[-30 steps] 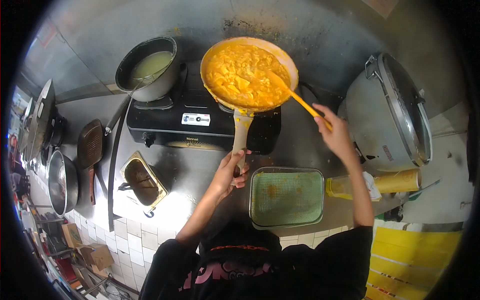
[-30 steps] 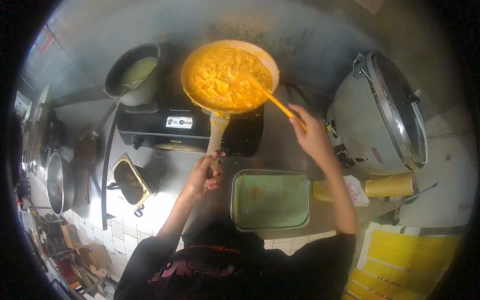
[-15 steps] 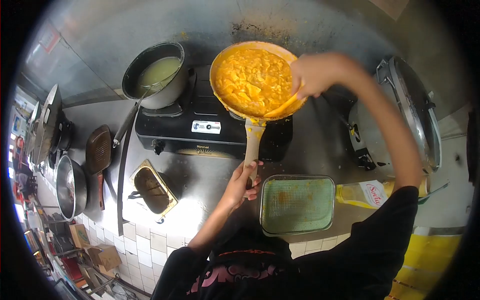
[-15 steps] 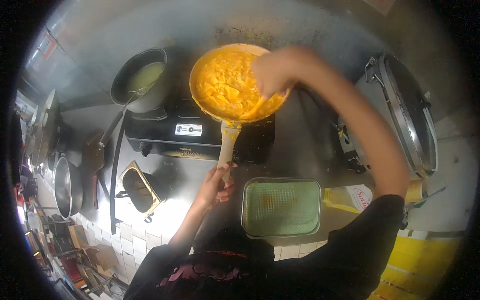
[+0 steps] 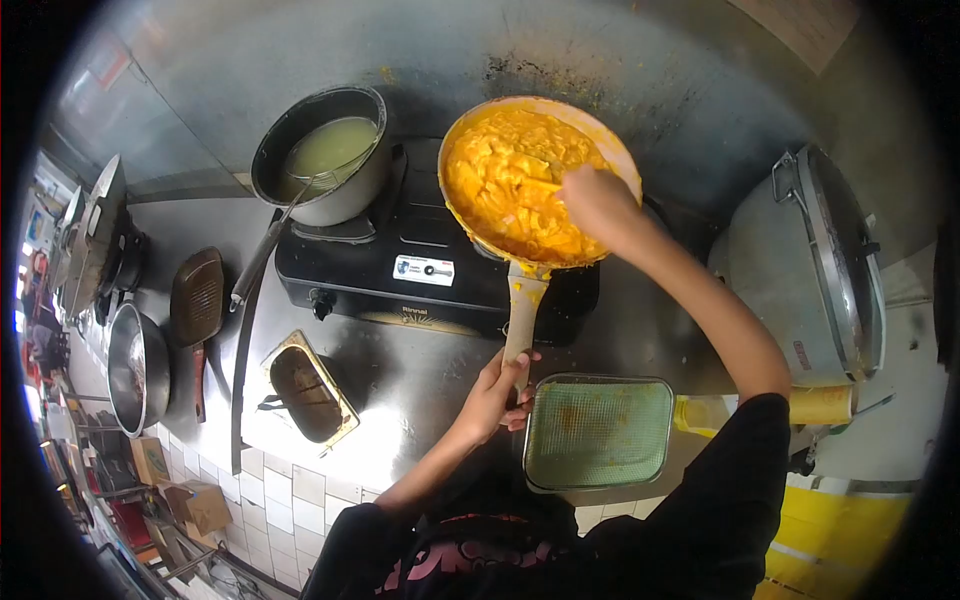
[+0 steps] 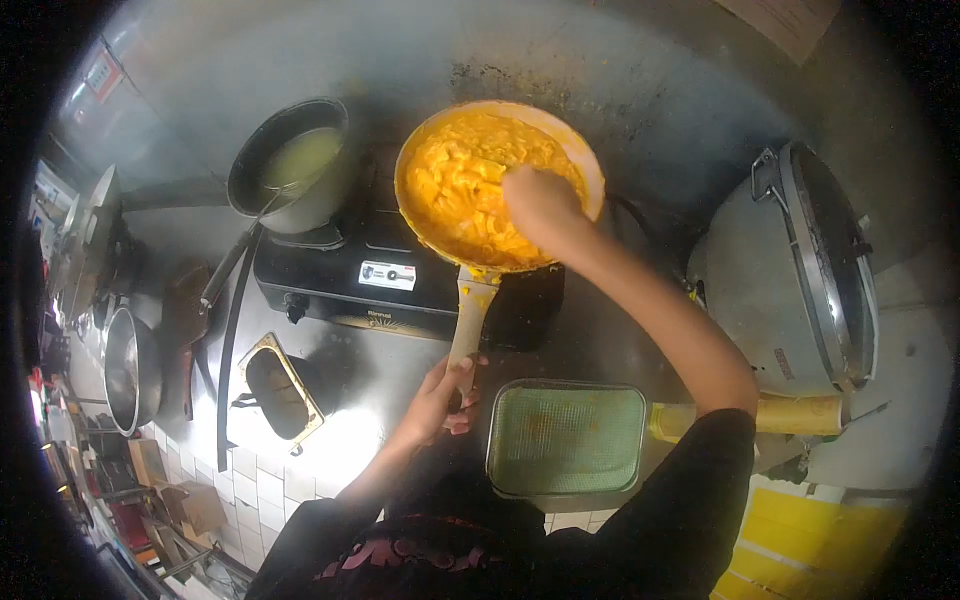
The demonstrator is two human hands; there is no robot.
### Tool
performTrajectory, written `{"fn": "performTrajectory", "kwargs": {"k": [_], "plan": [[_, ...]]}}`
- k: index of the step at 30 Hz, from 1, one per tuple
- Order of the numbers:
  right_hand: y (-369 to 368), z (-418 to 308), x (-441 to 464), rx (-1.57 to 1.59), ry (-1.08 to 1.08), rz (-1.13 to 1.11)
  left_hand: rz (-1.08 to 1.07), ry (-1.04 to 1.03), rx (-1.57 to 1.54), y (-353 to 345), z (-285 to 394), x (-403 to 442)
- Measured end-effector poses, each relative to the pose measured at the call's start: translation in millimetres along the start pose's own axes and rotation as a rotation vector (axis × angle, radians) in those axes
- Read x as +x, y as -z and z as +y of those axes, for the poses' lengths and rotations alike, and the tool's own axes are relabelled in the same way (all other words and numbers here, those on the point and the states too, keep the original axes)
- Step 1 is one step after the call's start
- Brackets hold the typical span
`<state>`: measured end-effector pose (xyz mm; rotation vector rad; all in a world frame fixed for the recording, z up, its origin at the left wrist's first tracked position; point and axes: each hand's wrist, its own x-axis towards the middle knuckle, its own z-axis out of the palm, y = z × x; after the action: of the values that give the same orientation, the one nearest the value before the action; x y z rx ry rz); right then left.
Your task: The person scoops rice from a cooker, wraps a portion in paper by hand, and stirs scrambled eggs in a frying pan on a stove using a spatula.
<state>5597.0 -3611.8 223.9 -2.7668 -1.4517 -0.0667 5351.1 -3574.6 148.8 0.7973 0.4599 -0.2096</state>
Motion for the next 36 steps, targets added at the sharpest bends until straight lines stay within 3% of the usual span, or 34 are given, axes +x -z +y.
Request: {"fn": "performTrajectory", "kwargs": {"k": [4,6,7,13,18,19,21,24,25,27,31,36], "plan": [[-0.9,50.3,32.2,0.110,-0.037,0.020,-0.010,0.003,0.013,0.8,-0.5,0.5],[11.4,72.0,38.6,0.506,-0.328,-0.233,-0.018,-0.006,0.008,2.4,-1.9,1.1],[18.8,80.9,35.5,0.613,-0.349,-0.242,-0.025,-0.015,0.012,3.0,-2.5,1.3],[69.2,114.8,17.0,0.683,-0.464,-0.331,-0.050,-0.042,0.008,4.2,-4.1,1.6],[146.8,87.8,-5.9,0.337,-0.209,-0.430,-0.068,-0.048,-0.015,5.3,-5.6,2.3],[152.9,81.8,-7.4,0.337,-0.212,-0.430,-0.063,-0.051,-0.006,5.4,-5.6,2.3],[160.9,65.3,-7.6,0.172,0.017,-0.559,-0.062,-0.052,0.005,5.6,-5.3,2.8],[146.8,23.1,-13.7,-0.040,0.057,-0.659,-0.072,-0.038,-0.012,5.8,-4.1,2.9],[119.0,27.7,-19.2,-0.102,0.172,-0.455,-0.067,-0.043,-0.005,5.4,-4.3,2.4],[85.3,4.4,-32.6,-0.196,0.041,-0.315,-0.060,-0.056,-0.006,4.5,-2.7,1.3],[51.9,-15.6,-52.7,-0.201,0.060,-0.127,-0.050,-0.048,0.031,2.9,1.0,0.2],[-2.4,-1.9,-32.5,-0.236,0.062,-0.051,-0.086,-0.048,0.013,6.2,-1.3,1.9]]}}
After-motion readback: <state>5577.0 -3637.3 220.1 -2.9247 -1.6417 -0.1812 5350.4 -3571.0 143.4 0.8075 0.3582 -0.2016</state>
